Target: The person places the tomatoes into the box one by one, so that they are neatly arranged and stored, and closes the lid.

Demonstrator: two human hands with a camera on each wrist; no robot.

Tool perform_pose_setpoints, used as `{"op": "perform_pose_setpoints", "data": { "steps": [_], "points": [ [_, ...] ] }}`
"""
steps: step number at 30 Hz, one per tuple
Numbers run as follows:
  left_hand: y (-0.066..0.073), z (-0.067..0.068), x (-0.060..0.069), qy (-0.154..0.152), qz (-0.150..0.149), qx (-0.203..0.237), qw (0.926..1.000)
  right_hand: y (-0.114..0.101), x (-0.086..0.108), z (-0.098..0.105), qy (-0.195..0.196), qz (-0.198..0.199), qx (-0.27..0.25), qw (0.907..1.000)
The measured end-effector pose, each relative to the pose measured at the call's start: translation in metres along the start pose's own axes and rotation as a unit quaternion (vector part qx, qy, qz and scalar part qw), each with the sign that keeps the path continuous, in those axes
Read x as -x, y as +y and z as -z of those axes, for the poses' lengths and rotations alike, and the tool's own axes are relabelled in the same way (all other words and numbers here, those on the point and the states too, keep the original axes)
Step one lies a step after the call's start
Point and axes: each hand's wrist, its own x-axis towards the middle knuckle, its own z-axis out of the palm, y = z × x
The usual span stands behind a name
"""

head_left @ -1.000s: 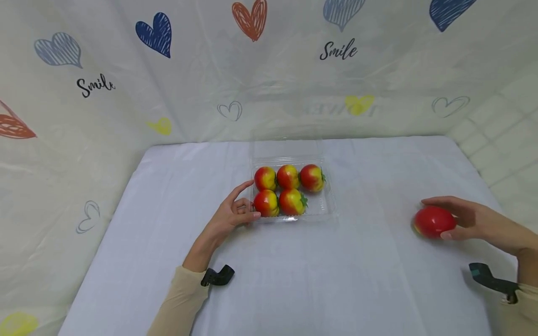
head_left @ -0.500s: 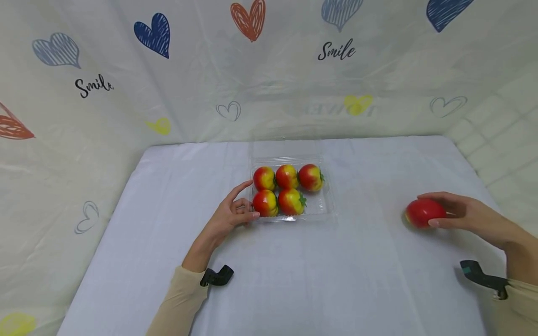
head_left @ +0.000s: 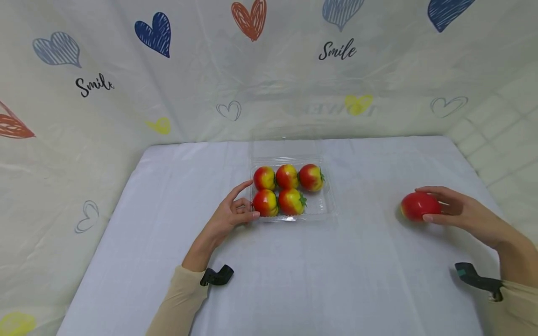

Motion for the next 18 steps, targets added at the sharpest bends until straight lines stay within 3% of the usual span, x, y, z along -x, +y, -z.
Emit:
{"op": "perform_pose_setpoints", "data": {
  "steps": [9, 18],
  "points": [
    [0.002, -0.001, 0.001, 0.012, 0.012, -0.009, 0.9998, -0.011, 0.000, -0.003, 0.032, -0.011, -0.014, 0.9993],
    [0.002, -0.001, 0.001, 0.005, 0.009, -0.006, 0.9999, -0.027, -0.002, -0.013, 0.057, 0.018, -0.039, 0.9974]
  ]
}}
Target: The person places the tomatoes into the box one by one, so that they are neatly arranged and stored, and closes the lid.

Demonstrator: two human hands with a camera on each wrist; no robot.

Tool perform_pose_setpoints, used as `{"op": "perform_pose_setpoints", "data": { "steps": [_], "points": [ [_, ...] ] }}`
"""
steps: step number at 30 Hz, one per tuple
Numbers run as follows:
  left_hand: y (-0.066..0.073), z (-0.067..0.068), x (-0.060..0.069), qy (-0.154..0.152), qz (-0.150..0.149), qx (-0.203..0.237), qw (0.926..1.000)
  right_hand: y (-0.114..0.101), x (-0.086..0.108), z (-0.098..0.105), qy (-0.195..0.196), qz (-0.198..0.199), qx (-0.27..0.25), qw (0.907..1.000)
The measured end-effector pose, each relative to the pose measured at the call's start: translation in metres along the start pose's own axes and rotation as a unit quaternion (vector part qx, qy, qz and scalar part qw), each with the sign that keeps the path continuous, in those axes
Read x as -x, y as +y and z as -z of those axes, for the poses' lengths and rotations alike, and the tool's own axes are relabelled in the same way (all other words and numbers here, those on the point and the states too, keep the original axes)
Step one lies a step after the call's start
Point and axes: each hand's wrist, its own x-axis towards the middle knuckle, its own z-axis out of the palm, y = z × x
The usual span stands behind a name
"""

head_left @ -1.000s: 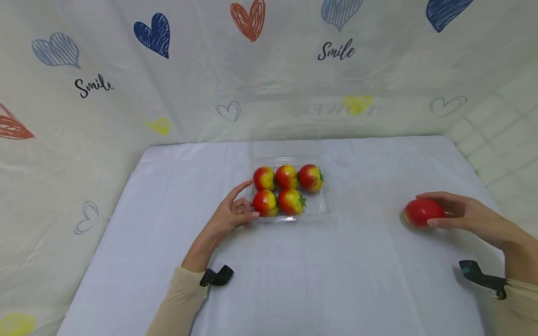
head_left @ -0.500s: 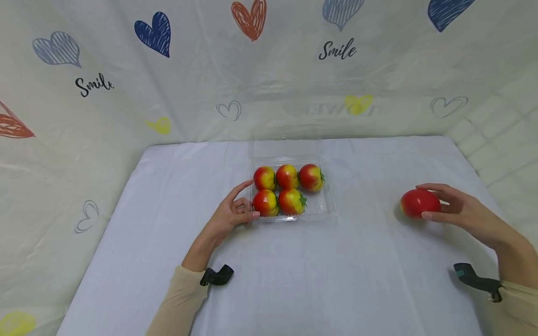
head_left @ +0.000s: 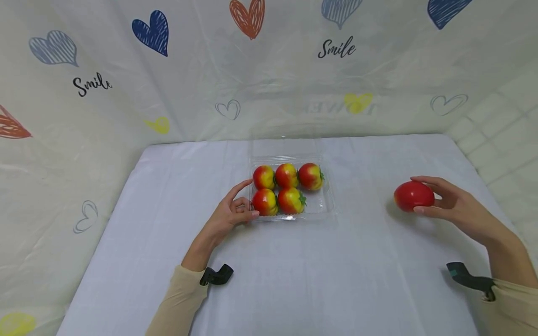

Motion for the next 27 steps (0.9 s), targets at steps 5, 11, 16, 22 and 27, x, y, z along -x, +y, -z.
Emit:
{"op": "perform_pose_setpoints", "data": {
  "steps": [5, 11, 16, 22, 27],
  "points": [
    [-0.001, 0.001, 0.002, 0.003, 0.002, 0.000, 1.0000, -0.006, -0.003, -0.005, 0.007, 0.010, -0.019, 0.9998],
    [-0.003, 0.002, 0.001, 0.000, -0.008, 0.005, 1.0000, -0.018, -0.007, -0.013, 0.004, 0.014, -0.036, 0.9992],
    [-0.002, 0.002, 0.001, 0.003, -0.005, 0.004, 1.0000, -0.027, -0.011, -0.019, 0.017, 0.016, -0.012, 0.9997],
    [-0.001, 0.001, 0.000, 0.002, -0.007, 0.000, 1.0000, -0.040, -0.014, -0.027, 0.031, 0.026, -0.007, 0.9992],
    [-0.001, 0.001, 0.000, -0.002, -0.008, 0.001, 1.0000, -0.047, -0.016, -0.032, 0.031, 0.026, -0.015, 0.9991]
  ]
}}
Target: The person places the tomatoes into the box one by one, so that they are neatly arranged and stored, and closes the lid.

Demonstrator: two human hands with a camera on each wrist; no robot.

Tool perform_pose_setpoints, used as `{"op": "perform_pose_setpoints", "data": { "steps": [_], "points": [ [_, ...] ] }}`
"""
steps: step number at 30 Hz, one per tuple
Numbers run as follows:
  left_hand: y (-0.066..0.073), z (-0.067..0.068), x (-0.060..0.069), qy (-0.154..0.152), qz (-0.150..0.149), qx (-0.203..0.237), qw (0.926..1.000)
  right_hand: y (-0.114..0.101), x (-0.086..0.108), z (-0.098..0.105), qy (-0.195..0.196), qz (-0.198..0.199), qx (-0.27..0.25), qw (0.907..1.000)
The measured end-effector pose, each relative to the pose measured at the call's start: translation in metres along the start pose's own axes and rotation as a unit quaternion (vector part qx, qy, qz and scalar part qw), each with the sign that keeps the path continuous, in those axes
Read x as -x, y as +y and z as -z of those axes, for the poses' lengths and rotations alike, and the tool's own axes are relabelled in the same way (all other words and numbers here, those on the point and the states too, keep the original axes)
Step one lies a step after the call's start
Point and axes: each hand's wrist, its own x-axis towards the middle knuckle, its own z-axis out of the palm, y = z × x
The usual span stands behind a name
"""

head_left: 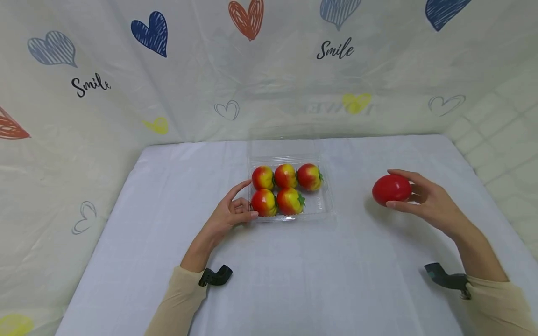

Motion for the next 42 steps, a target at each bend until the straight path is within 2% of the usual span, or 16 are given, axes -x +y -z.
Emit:
{"op": "perform_pose_setpoints", "data": {
  "steps": [4, 13, 24, 29, 35, 42],
  "points": [
    [-0.001, 0.000, -0.001, -0.002, -0.002, 0.002, 1.0000, -0.003, -0.001, -0.005, -0.005, 0.010, -0.008, 0.9999],
    [-0.002, 0.001, 0.000, 0.000, 0.002, 0.002, 1.0000, -0.020, -0.008, -0.019, 0.010, 0.045, -0.006, 0.9989],
    [-0.002, 0.003, 0.001, 0.002, 0.003, -0.004, 1.0000, -0.029, -0.016, -0.034, -0.002, 0.091, -0.024, 0.9956],
    [-0.001, 0.004, 0.005, 0.008, 0.010, -0.011, 0.9999, -0.040, -0.021, -0.041, -0.022, 0.108, -0.029, 0.9935],
    [-0.003, 0.004, 0.004, 0.008, 0.007, -0.012, 0.9999, -0.053, -0.024, -0.042, -0.046, 0.094, -0.045, 0.9935],
    [-0.002, 0.001, 0.000, 0.004, 0.007, -0.012, 0.9999, -0.060, -0.024, -0.046, -0.045, 0.078, -0.053, 0.9945]
  ]
}}
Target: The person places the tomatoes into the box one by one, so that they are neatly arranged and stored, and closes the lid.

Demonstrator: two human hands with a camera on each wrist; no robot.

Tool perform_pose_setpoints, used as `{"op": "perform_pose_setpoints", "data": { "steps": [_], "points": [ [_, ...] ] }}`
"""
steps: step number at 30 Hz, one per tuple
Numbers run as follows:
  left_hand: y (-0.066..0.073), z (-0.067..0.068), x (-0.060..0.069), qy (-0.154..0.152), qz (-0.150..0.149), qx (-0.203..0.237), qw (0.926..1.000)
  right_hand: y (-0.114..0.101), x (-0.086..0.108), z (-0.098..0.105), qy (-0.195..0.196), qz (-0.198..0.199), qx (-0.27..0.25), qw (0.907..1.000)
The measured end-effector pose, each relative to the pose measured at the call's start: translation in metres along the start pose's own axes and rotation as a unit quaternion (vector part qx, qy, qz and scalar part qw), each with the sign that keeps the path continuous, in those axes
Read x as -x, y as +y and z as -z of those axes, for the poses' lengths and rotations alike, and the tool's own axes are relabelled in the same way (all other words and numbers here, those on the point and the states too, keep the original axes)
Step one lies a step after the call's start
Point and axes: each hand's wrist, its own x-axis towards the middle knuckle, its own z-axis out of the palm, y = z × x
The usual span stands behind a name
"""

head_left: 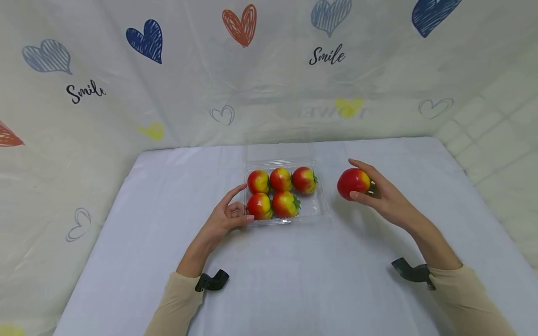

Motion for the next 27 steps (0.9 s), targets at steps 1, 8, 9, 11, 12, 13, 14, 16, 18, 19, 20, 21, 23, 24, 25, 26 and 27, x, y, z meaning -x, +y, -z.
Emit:
{"op": "perform_pose_setpoints", "data": {
  "steps": [1, 8, 9, 11, 12, 13, 14, 16, 18, 19, 20, 21, 23, 24, 25, 26, 27],
  "points": [
    [0.000, 0.000, 0.000, -0.001, -0.001, 0.000, 1.0000, 0.000, 0.000, -0.001, 0.001, -0.001, -0.001, 1.0000],
    [0.000, 0.000, 0.000, -0.002, -0.001, 0.003, 1.0000, -0.004, -0.002, -0.010, 0.006, -0.019, 0.001, 0.9998],
    [0.000, 0.000, 0.000, -0.002, -0.001, 0.003, 1.0000, -0.005, -0.002, -0.011, 0.007, -0.018, 0.000, 0.9998],
    [0.000, 0.000, 0.000, -0.002, -0.001, 0.003, 1.0000, -0.007, -0.004, -0.014, 0.011, -0.021, 0.001, 0.9997],
    [0.000, 0.000, 0.000, -0.001, -0.001, 0.003, 1.0000, -0.008, -0.004, -0.015, 0.013, -0.020, -0.001, 0.9997],
    [0.000, 0.000, 0.000, -0.001, -0.001, 0.004, 1.0000, -0.009, -0.005, -0.017, 0.015, -0.018, -0.001, 0.9997],
    [0.000, 0.000, 0.000, -0.002, -0.002, 0.003, 1.0000, -0.010, -0.006, -0.019, 0.017, -0.015, -0.001, 0.9997],
    [0.000, 0.000, 0.000, 0.000, -0.002, 0.004, 1.0000, -0.011, -0.007, -0.022, 0.020, -0.009, 0.000, 0.9998],
    [0.000, 0.000, 0.001, 0.000, -0.002, 0.004, 1.0000, -0.013, -0.008, -0.025, 0.020, -0.003, 0.000, 0.9998],
    [0.000, 0.000, 0.001, 0.001, -0.002, 0.004, 1.0000, -0.013, -0.009, -0.027, 0.019, 0.000, 0.002, 0.9998],
    [0.000, 0.000, 0.001, 0.001, -0.003, 0.003, 1.0000, -0.013, -0.009, -0.028, 0.019, 0.001, 0.005, 0.9998],
    [0.000, 0.000, 0.001, 0.002, -0.002, 0.003, 1.0000, -0.014, -0.010, -0.029, 0.017, 0.003, 0.011, 0.9998],
    [0.000, 0.000, 0.001, 0.002, -0.002, 0.003, 1.0000, -0.015, -0.010, -0.031, 0.013, 0.005, 0.023, 0.9996],
    [0.000, -0.001, 0.001, 0.002, -0.002, 0.002, 1.0000, -0.015, -0.011, -0.032, 0.012, 0.007, 0.030, 0.9995],
    [0.000, -0.001, 0.001, 0.002, -0.002, 0.003, 1.0000, -0.015, -0.012, -0.033, 0.011, 0.009, 0.036, 0.9992],
    [0.000, -0.001, 0.001, 0.002, -0.003, 0.002, 1.0000, -0.015, -0.012, -0.033, 0.010, 0.012, 0.042, 0.9990],
    [0.000, -0.001, 0.001, 0.002, -0.002, 0.003, 1.0000, -0.015, -0.013, -0.034, 0.009, 0.015, 0.048, 0.9987]
  ]
}}
